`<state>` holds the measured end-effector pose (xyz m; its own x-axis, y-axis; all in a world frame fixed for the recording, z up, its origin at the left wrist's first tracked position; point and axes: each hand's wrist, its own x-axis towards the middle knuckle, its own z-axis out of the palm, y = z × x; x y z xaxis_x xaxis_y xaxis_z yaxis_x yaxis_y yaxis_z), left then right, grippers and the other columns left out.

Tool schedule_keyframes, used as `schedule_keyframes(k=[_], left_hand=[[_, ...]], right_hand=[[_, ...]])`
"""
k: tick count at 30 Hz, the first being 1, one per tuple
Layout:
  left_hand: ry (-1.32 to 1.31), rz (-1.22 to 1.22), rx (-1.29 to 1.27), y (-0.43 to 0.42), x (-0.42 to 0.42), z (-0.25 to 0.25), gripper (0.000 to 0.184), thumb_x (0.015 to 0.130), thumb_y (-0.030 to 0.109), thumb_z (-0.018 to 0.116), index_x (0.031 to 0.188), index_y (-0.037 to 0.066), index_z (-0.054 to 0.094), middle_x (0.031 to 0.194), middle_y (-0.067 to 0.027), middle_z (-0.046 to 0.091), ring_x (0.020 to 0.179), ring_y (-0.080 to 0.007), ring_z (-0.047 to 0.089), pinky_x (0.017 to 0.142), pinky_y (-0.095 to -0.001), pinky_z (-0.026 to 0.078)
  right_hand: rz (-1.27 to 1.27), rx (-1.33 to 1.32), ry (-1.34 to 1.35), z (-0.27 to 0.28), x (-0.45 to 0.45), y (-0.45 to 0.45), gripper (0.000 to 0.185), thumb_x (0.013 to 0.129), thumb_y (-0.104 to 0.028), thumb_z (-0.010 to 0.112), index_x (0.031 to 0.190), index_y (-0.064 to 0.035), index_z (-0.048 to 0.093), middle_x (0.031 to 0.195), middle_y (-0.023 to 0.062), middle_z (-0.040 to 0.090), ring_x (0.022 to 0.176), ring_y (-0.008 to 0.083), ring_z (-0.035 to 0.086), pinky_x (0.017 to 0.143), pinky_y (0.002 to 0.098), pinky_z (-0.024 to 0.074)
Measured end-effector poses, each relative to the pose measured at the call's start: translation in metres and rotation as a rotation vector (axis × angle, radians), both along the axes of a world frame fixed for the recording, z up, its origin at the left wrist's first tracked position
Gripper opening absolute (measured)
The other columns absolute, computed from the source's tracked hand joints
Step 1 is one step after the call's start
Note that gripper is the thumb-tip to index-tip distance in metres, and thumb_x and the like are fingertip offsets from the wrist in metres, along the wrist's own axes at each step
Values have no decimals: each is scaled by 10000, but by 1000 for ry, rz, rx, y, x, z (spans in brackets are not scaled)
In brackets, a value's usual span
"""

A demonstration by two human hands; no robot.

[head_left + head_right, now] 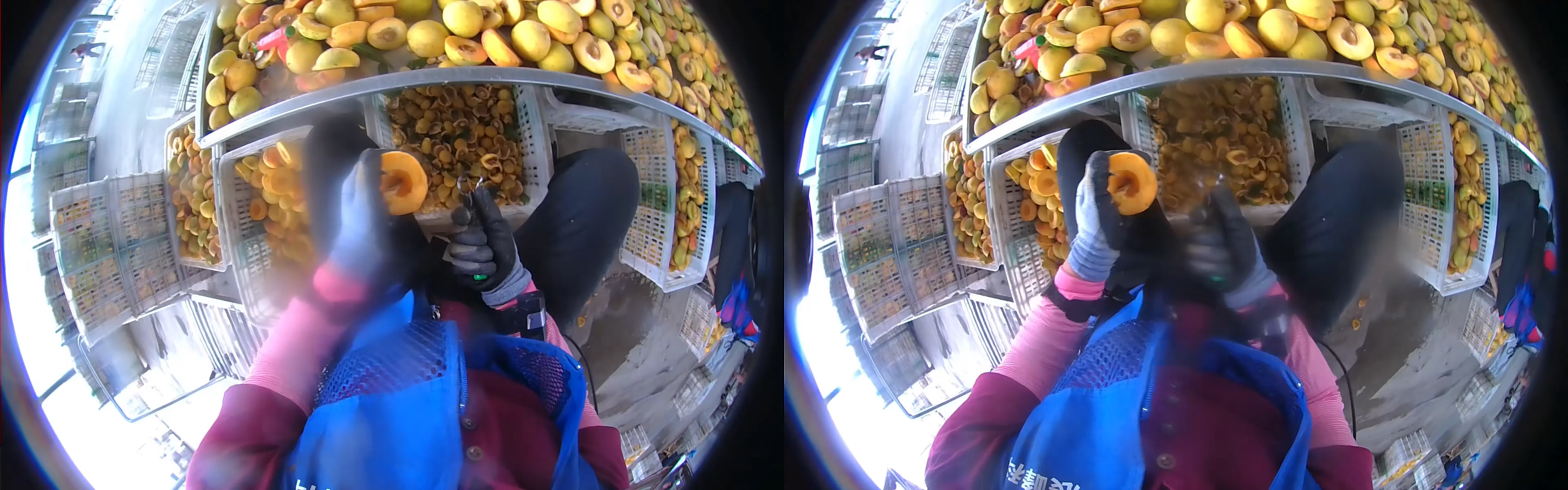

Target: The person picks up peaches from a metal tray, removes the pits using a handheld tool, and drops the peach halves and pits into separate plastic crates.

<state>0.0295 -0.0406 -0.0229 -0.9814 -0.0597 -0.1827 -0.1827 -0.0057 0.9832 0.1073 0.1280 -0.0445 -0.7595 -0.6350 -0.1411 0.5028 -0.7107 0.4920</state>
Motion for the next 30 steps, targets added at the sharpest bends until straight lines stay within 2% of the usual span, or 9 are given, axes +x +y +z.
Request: schedule_keyframes(k=[4, 6, 7, 10, 11, 14, 21, 25, 30], left_hand=[[475, -22, -722, -71, -10, 2, 369, 902, 271, 539, 1139, -11, 539, 951, -114, 614, 843, -206, 620, 741, -322, 518], [447, -108, -778, -109, -12, 37, 451, 842, 241, 618, 1188, -23, 502, 983, -165, 594, 838, -277, 613, 707, -352, 503], [239, 57, -452, -142, -7, 21, 373, 865, 203, 559, 1171, -5, 517, 971, -155, 601, 796, -287, 611, 713, -345, 499], [225, -237, -1273, -227, 40, -27, 302, 880, 243, 547, 1100, 38, 574, 951, -133, 628, 827, -286, 626, 724, -349, 504], [21, -290, -1297, -234, 51, -31, 340, 895, 365, 576, 1035, 58, 621, 958, -141, 648, 868, -311, 636, 753, -384, 502], [-318, -591, -1446, -263, 86, -47, 351, 866, 411, 601, 984, 82, 634, 903, -157, 640, 838, -349, 625, 736, -435, 488], [-36, -50, -1275, -225, -16, -61, 342, 843, 447, 607, 978, 135, 636, 965, -120, 622, 876, -317, 618, 757, -421, 485], [-29, 44, -1331, -236, -97, -115, 570, 798, 540, 604, 1262, 218, 523, 1254, -162, 515, 1176, -351, 468, 973, -449, 385], [-202, -231, -1408, -248, -98, -143, 656, 753, 616, 574, 1268, 213, 523, 1356, -197, 419, 1255, -421, 360, 1058, -488, 302]], right_hand=[[-2, 198, 98, -2, -3, 3, 507, 964, -516, 389, 912, -56, 595, 563, -60, 310, 388, 53, 289, 318, 204, 249], [-3, 296, 74, -3, -5, 6, 498, 963, -508, 402, 916, -51, 593, 555, -64, 287, 373, 45, 243, 307, 200, 218], [0, 346, 65, -4, -6, 7, 493, 963, -504, 409, 917, -49, 593, 551, -67, 276, 366, 41, 220, 301, 198, 202], [30, 192, 79, -30, -4, 13, 511, 961, -516, 405, 929, -42, 593, 542, -82, 230, 378, 35, 199, 319, 202, 179], [43, 131, 88, -36, -4, 12, 519, 960, -521, 400, 931, -41, 594, 542, -85, 225, 384, 35, 203, 324, 204, 182], [66, 348, 35, -23, -2, 7, 496, 956, -513, 419, 928, -52, 602, 544, -89, 222, 389, 25, 187, 335, 199, 166], [154, 685, -107, -8, -11, -4, 427, 924, -522, 485, 804, -119, 556, 507, -94, 237, 368, 36, 186, 341, 203, 169], [211, 928, -243, 14, -16, -14, 407, 902, -530, 526, 752, -152, 524, 499, -91, 274, 358, 42, 216, 337, 210, 184], [152, 1036, -350, 16, -19, -20, 386, 878, -528, 569, 737, -176, 499, 516, -87, 298, 360, 44, 231, 332, 215, 193]])
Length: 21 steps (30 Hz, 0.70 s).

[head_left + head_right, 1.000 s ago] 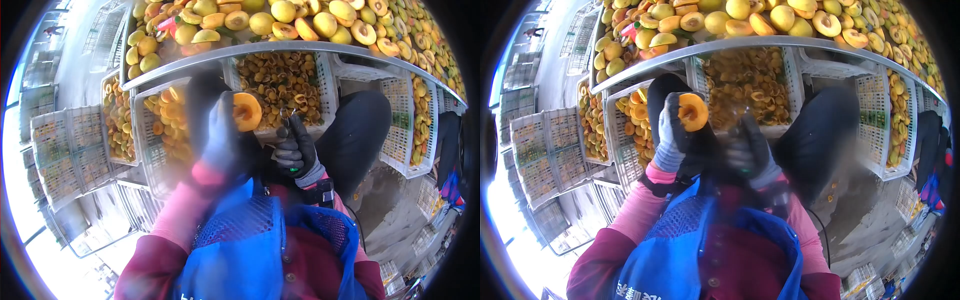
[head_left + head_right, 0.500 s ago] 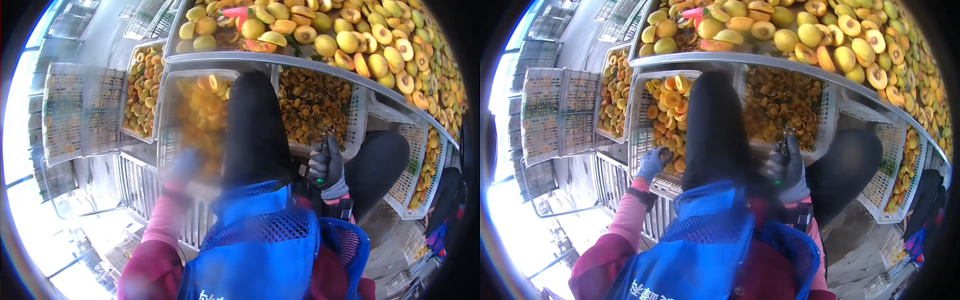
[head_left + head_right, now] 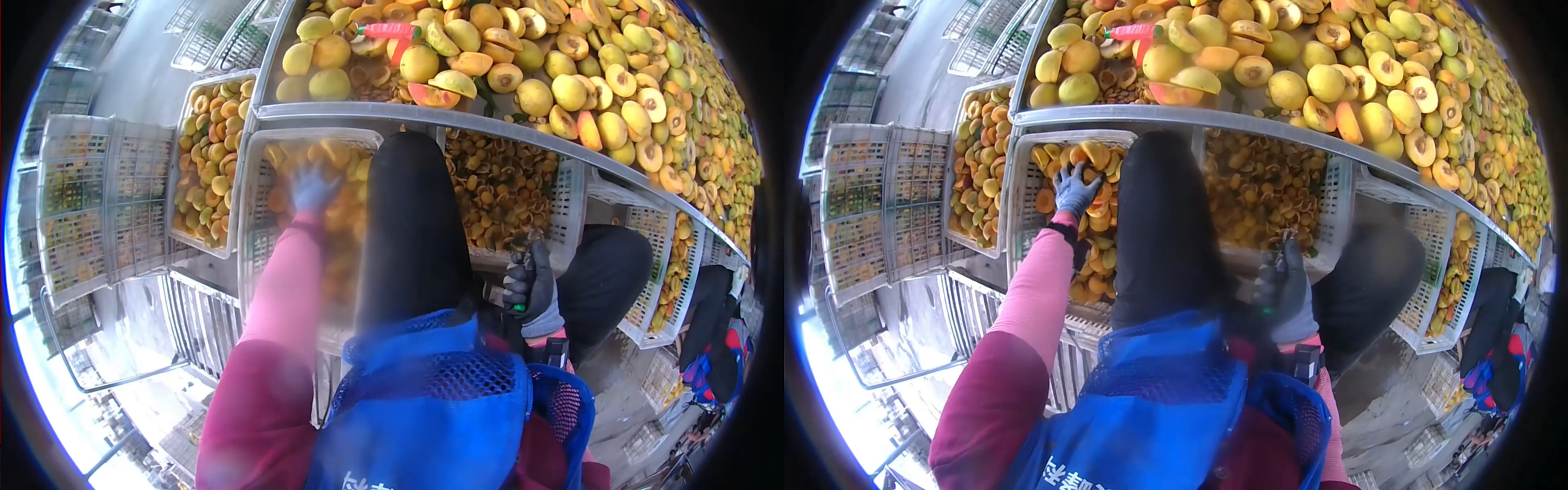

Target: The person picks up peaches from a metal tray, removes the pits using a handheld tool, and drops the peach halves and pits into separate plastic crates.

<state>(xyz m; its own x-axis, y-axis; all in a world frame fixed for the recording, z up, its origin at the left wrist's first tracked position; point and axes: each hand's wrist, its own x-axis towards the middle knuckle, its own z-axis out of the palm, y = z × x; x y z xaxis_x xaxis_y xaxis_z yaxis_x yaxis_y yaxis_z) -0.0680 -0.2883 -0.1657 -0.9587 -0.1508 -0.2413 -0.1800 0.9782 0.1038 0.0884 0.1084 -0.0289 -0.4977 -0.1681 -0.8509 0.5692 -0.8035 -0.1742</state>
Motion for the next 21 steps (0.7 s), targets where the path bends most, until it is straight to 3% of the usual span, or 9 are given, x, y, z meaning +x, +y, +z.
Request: schedule_keyframes(k=[4, 5, 8, 9, 11, 13, 16, 18, 21], left_hand=[[-558, -171, -63, 7, 101, -21, 557, 796, 567, 510, 1229, 223, 568, 1370, -188, 417, 1246, -418, 402, 1050, -490, 331], [-464, -218, 63, -31, 153, -114, 638, 799, 602, 480, 1290, 198, 524, 1412, -197, 373, 1275, -430, 370, 1061, -505, 308], [-757, 180, 187, -29, 223, -113, 853, 782, 603, 509, 1464, 160, 252, 1509, -181, 212, 1374, -437, 176, 1120, -481, 206], [-810, 67, 228, -13, 212, -51, 798, 772, 584, 539, 1413, 141, 365, 1445, -200, 333, 1331, -413, 297, 1092, -458, 273], [-640, 172, 159, -55, 233, -89, 681, 756, 570, 575, 1245, 97, 557, 1250, -206, 538, 1165, -371, 508, 982, -422, 409], [-171, 383, 80, -44, 197, -47, 490, 780, 492, 615, 998, 55, 658, 979, -178, 647, 923, -337, 625, 817, -407, 485], [506, 86, 250, 36, 96, 86, 208, 844, 229, 632, 884, 25, 639, 831, -158, 632, 779, -309, 622, 701, -387, 478], [523, -21, 283, 88, 33, 153, 91, 851, 92, 624, 892, 11, 637, 801, -144, 618, 745, -278, 613, 676, -349, 471], [626, -367, 463, 167, -36, 208, 269, 802, 194, 691, 1030, 70, 623, 1001, -114, 624, 769, -271, 628, 706, -355, 496]], right_hand=[[-20, -12, 6, -7, -3, 0, 375, 872, -522, 584, 742, -180, 505, 517, -86, 311, 355, 45, 243, 322, 217, 187], [-17, 3, -5, -8, -3, 0, 370, 875, -518, 582, 745, -178, 511, 516, -83, 322, 353, 45, 254, 319, 217, 194], [21, 50, -33, -13, 8, 4, 371, 878, -525, 572, 784, -168, 531, 522, -83, 335, 358, 39, 263, 322, 203, 201], [61, 53, -11, -16, 8, 6, 385, 875, -540, 565, 816, -160, 538, 529, -90, 325, 369, 32, 248, 333, 191, 194], [101, 48, 25, -19, 4, 7, 403, 873, -555, 559, 853, -152, 547, 541, -94, 333, 382, 28, 250, 344, 180, 200], [93, 36, 46, -20, -1, 1, 404, 872, -555, 559, 863, -151, 551, 551, -88, 368, 385, 33, 282, 344, 182, 228], [177, 75, 44, -10, -11, -10, 409, 868, -555, 565, 879, -146, 560, 567, -75, 420, 390, 40, 327, 344, 186, 257], [225, 85, 27, -1, -12, -12, 423, 862, -557, 574, 895, -135, 577, 587, -58, 473, 401, 48, 378, 349, 193, 280], [393, 393, 265, -2, -10, -10, 440, 854, -569, 577, 893, -131, 585, 586, -49, 472, 404, 56, 387, 356, 204, 293]])
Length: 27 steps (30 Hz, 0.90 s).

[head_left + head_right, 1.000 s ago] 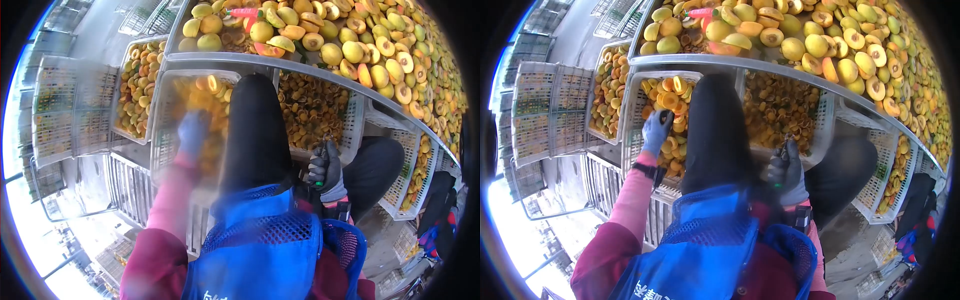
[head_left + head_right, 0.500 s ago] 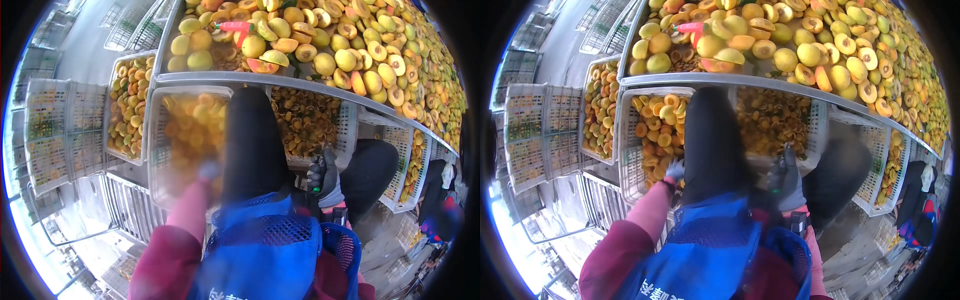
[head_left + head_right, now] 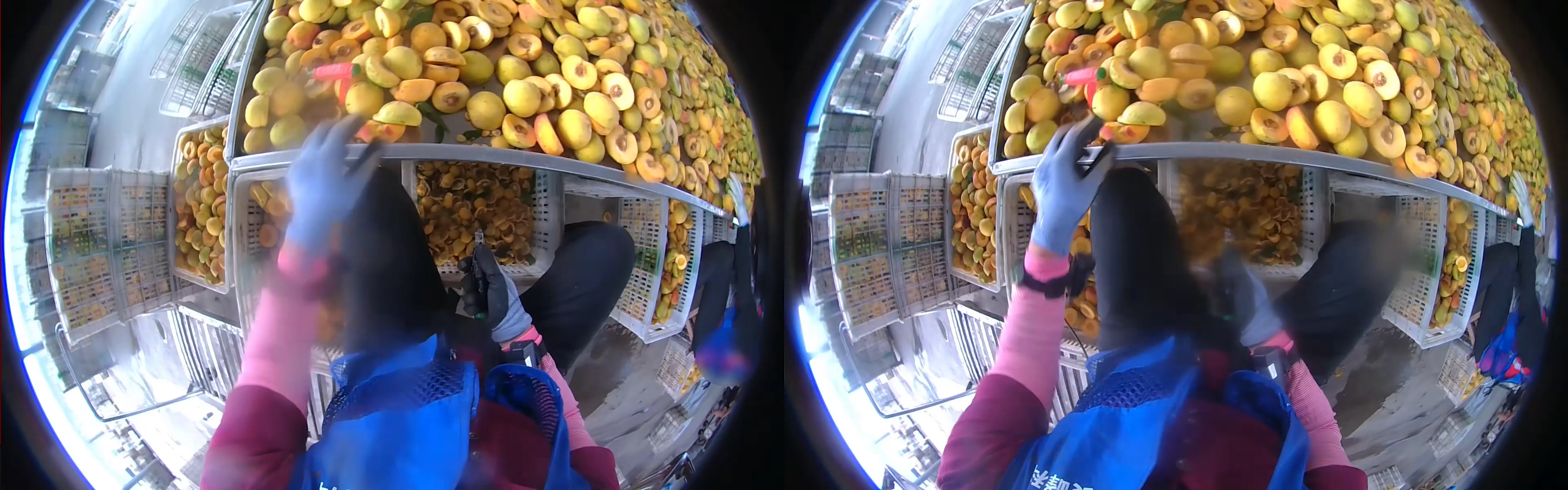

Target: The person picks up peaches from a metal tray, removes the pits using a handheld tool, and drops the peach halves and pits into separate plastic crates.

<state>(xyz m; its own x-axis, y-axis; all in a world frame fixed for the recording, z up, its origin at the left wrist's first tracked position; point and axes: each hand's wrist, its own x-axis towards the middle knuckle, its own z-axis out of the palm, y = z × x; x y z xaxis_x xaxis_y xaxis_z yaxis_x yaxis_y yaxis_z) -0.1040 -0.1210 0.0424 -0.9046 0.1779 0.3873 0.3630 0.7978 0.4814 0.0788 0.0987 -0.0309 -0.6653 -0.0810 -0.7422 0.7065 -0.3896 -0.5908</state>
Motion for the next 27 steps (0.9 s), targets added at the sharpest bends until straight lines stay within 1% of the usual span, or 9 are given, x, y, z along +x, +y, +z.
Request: schedule_keyframes(k=[6, 11, 12, 13, 14, 16, 18, 23, 27], left_hand=[[-226, -282, -671, 63, -83, 4, 573, 742, 314, 723, 1215, 120, 464, 1049, -113, 636, 939, -293, 634, 765, -383, 510], [189, -302, -471, 45, -73, -14, 470, 756, 202, 733, 1188, 98, 580, 1066, -116, 649, 947, -266, 637, 796, -349, 500], [-48, -173, -288, 27, -76, -38, 453, 816, 92, 667, 1250, 52, 540, 1203, -130, 601, 1054, -255, 612, 864, -336, 506], [36, -284, -131, 22, -76, -48, 446, 821, 76, 665, 1246, 19, 543, 1198, -138, 602, 1040, -251, 606, 871, -346, 493], [117, -407, 10, 20, -76, -58, 439, 826, 60, 663, 1242, -14, 545, 1193, -146, 604, 1025, -248, 601, 877, -356, 481], [63, -338, -286, 54, -50, -8, 412, 906, 87, 571, 1294, -26, 493, 1296, -184, 532, 1113, -293, 561, 944, -343, 466], [0, -514, -93, 73, -42, -27, 445, 912, 232, 596, 1268, -27, 527, 1226, -185, 581, 1069, -278, 577, 906, -339, 467], [-233, -1261, 17, 182, 126, 23, 366, 885, 153, 635, 1181, -53, 574, 1104, -224, 635, 931, -317, 638, 815, -367, 513], [-366, -1596, 52, 218, 209, 21, 379, 885, 167, 635, 1189, -51, 570, 1112, -221, 631, 939, -312, 633, 818, -365, 512]], right_hand=[[-294, -219, -100, -7, 1, 27, 463, 837, -581, 592, 889, -121, 590, 591, -46, 482, 438, 75, 430, 379, 221, 325], [-315, -290, -25, -63, 14, 23, 351, 904, -475, 554, 880, -126, 587, 602, -36, 500, 446, 99, 449, 409, 249, 380], [-322, -405, 4, -54, 23, 22, 411, 858, -314, 590, 1160, -85, 429, 975, 71, 468, 761, 179, 496, 625, 307, 436], [-323, -520, 28, -45, 30, 23, 729, 812, -153, 626, 1440, -44, 271, 1347, 178, 436, 1077, 259, 543, 841, 365, 492], [-311, -480, 91, -48, 25, 16, 660, 821, -180, 616, 1389, -45, 310, 1285, 167, 454, 1033, 252, 545, 817, 363, 487], [-314, -248, 217, -47, 12, 9, 533, 837, -236, 597, 1289, -48, 387, 1160, 146, 489, 945, 239, 549, 768, 361, 476], [-364, -19, 291, -42, 2, 11, 428, 854, -292, 578, 1189, -51, 464, 1036, 125, 525, 858, 226, 553, 719, 358, 465], [-650, 365, 476, -64, -7, 19, 396, 896, -431, 530, 938, -59, 657, 725, 72, 614, 639, 193, 563, 597, 352, 439], [-747, 372, 186, 40, 65, 33, 420, 856, -440, 575, 892, -33, 669, 678, 18, 614, 604, 147, 542, 570, 331, 428]])
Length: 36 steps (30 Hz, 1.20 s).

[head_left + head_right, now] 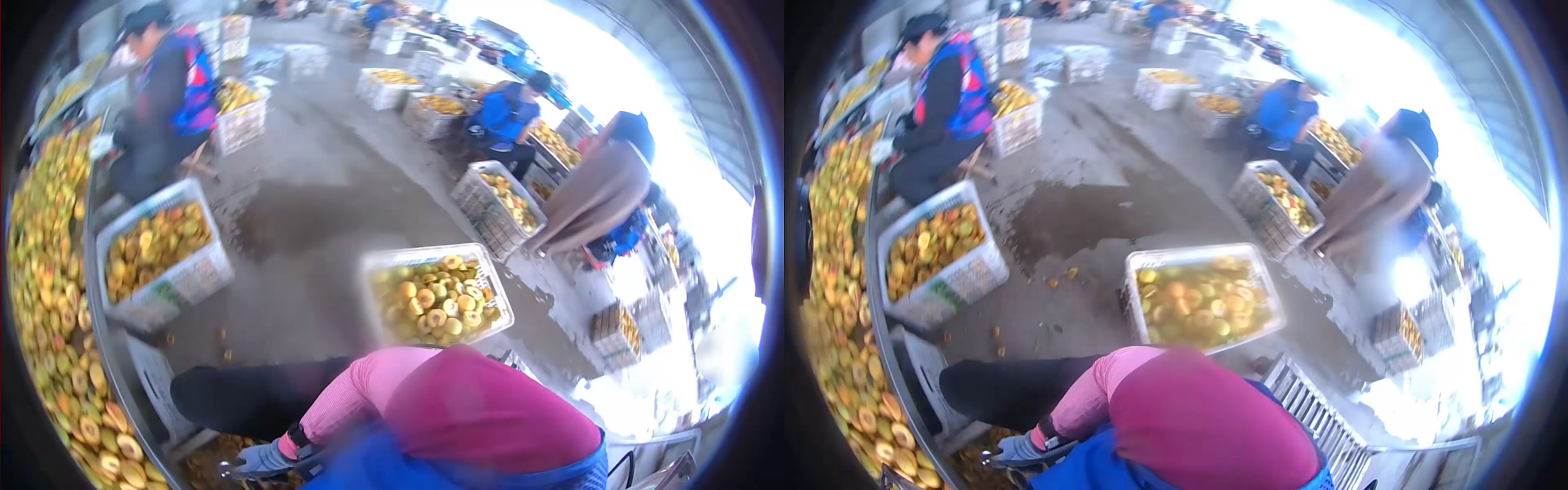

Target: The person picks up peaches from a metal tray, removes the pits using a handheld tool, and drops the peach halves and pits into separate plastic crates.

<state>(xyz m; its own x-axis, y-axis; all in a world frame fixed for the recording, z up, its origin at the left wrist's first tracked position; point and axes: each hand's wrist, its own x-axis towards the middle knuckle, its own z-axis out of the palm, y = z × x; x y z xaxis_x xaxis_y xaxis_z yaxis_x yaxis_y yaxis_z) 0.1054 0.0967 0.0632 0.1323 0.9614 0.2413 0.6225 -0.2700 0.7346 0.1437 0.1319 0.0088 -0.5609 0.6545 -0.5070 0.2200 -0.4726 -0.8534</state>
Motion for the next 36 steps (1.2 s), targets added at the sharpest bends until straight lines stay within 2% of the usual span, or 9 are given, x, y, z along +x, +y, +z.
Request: schedule_keyframes(k=[3, 4, 9, 17, 26, 36], left_hand=[[-48, -157, -5, 9, 45, -2, 389, 885, 178, 635, 1194, -49, 568, 1118, -218, 628, 945, -308, 630, 820, -364, 511], [-57, -197, -10, 11, 57, -1, 392, 885, 182, 635, 1196, -48, 567, 1120, -217, 627, 947, -307, 629, 820, -364, 511], [-74, -355, -32, 14, 106, 0, 409, 885, 200, 634, 1205, -44, 562, 1131, -212, 622, 957, -301, 624, 823, -362, 509], [-109, -407, -105, 15, 136, -6, 436, 885, 228, 634, 1220, -39, 555, 1147, -205, 615, 973, -290, 615, 828, -358, 507], [-223, -141, -286, 30, 93, -51, 466, 885, 260, 633, 1237, -33, 547, 1166, -196, 606, 991, -279, 605, 834, -355, 504], [-479, 483, -486, 4, -60, -155, 500, 885, 296, 633, 1255, -26, 538, 1186, -187, 597, 1011, -266, 594, 840, -350, 501]], right_hand=[[-35, 60, 58, -46, -3, 1, 472, 847, -504, 546, 907, -55, 678, 733, 89, 639, 678, 212, 621, 604, 374, 473], [-44, 96, 72, -51, 1, 8, 470, 846, -502, 547, 906, -55, 678, 731, 87, 638, 676, 210, 619, 602, 373, 472], [-65, 245, -11, 0, 58, 52, 460, 844, -493, 554, 900, -52, 676, 721, 78, 634, 664, 201, 610, 594, 369, 465], [-28, 349, -99, 14, 71, 32, 445, 841, -477, 565, 892, -48, 674, 706, 62, 628, 645, 187, 594, 582, 363, 454], [66, 371, -102, 15, 62, 12, 428, 837, -459, 576, 882, -44, 671, 688, 45, 620, 623, 170, 576, 568, 355, 442], [228, 339, -71, 8, 35, -18, 410, 833, -439, 590, 871, -39, 668, 669, 26, 612, 598, 152, 557, 553, 348, 428]])
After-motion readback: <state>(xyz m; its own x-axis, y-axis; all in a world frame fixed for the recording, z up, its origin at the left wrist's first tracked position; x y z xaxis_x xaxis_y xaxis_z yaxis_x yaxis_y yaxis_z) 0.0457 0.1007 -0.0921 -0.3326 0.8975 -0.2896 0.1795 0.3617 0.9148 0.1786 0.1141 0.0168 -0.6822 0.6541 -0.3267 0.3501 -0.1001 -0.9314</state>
